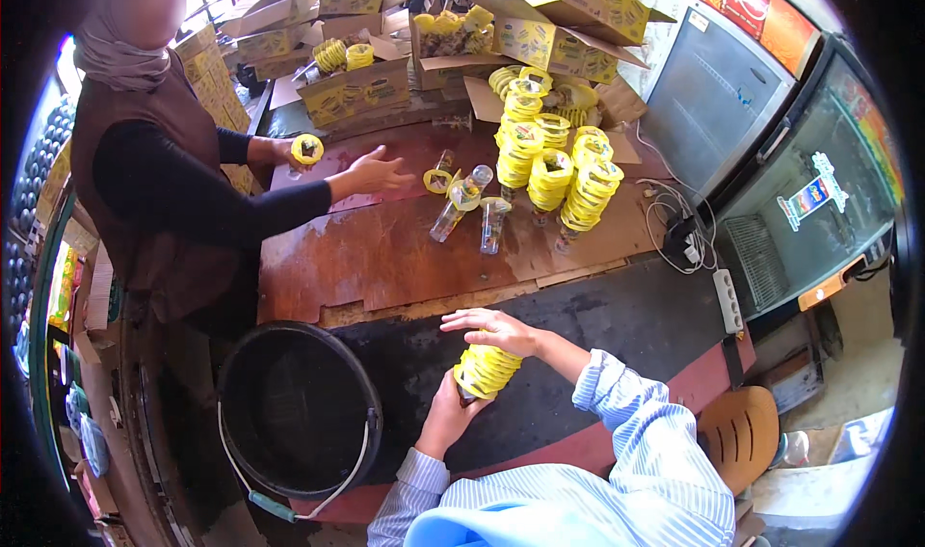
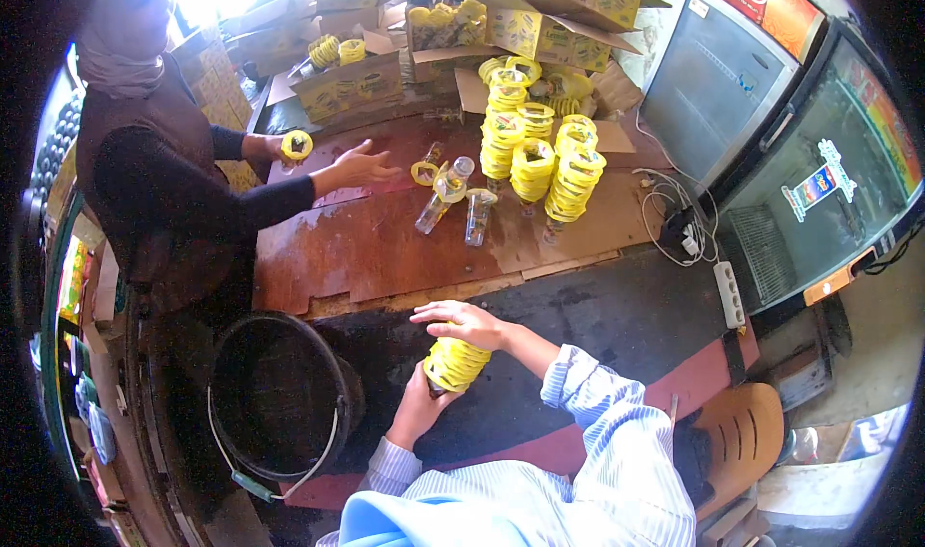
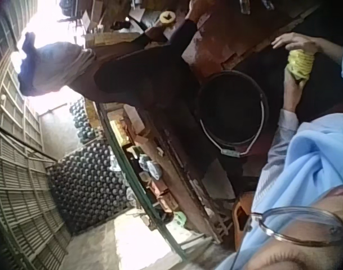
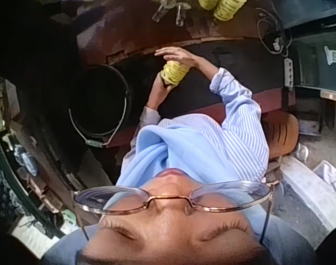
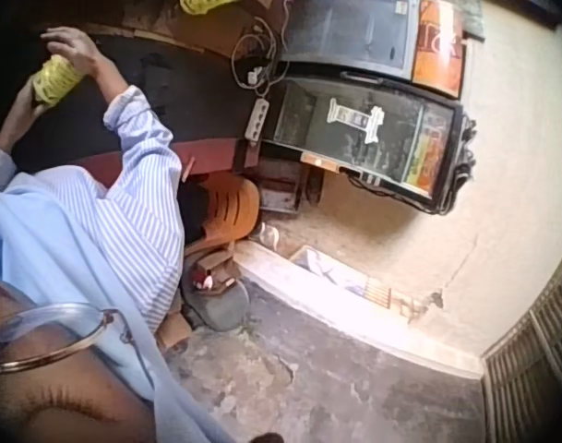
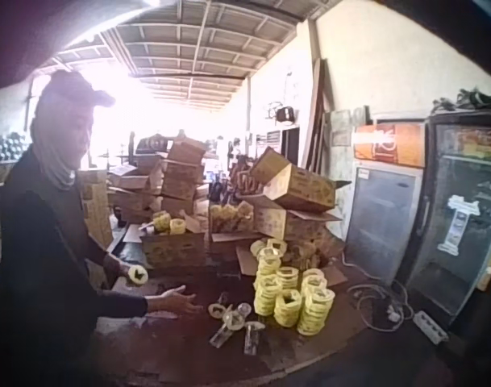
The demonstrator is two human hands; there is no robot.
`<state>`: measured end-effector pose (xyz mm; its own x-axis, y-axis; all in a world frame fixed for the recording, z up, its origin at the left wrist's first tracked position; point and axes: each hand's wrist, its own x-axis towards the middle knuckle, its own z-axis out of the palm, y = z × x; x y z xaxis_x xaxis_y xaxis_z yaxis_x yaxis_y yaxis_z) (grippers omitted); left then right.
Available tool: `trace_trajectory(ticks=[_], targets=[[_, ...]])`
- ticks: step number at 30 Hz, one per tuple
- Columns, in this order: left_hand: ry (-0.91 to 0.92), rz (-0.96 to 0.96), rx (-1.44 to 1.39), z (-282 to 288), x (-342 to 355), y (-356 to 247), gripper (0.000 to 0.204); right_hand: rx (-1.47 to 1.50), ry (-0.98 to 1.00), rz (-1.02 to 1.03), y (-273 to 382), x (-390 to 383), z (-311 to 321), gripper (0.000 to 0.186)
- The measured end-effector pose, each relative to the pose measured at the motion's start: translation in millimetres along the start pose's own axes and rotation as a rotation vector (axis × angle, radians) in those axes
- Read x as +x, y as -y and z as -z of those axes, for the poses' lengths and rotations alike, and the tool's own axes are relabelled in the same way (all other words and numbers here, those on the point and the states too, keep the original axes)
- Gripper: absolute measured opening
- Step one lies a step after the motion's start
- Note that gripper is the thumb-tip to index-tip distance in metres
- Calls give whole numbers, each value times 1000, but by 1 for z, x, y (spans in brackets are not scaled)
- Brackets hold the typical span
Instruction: The person cleans plastic bottles and yellow lids in a bucket of water, then stacks the lids together by hand.
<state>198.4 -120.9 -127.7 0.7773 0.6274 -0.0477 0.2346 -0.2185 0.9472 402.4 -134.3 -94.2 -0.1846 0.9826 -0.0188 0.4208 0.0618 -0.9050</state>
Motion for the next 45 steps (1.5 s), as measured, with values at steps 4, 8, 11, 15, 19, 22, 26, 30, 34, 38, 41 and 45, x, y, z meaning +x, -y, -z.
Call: trace_trajectory(ticks=[4, 8, 11, 15, 19, 22, 26, 30, 34, 38, 41, 45], targets=[[12, -14, 75, -5, -2, 1, 56, -17, -182, 32, -7, -11, -6, 48], [-86, -12, -97, -11, -4, 24, 58, 91, -739, -96, -23, -30, -14, 40], [-244, -17, -117, -20, -6, 31, 58, 837, -695, -269, -34, -58, -46, 64], [-174, -83, -6, -33, 0, 29, 59, 272, -693, -135, -33, -61, -96, 108], [-21, -222, 274, -32, 7, 11, 95, 446, -1001, -156, -38, -52, -78, 87], [43, -144, 253, -26, 6, 5, 99, 96, -1232, -76, -47, -39, -16, 80], [117, -53, 204, -7, -7, 14, 83, -215, -1400, 94, -67, -1, 67, 81], [209, -9, 179, -3, -21, 23, 70, -352, -1436, -26, -119, 14, 93, 89], [212, 81, 109, 0, -34, 29, 68, -372, -1413, -77, -140, 14, 89, 93], [178, 149, 102, 6, -43, 33, 68, -447, -1434, -105, -141, 17, 85, 100], [174, 150, 100, 6, -45, 36, 69, -425, -1446, -141, -147, 14, 87, 103], [163, 162, 107, 11, -46, 34, 69, -319, -1391, -270, -155, 15, 86, 106]])
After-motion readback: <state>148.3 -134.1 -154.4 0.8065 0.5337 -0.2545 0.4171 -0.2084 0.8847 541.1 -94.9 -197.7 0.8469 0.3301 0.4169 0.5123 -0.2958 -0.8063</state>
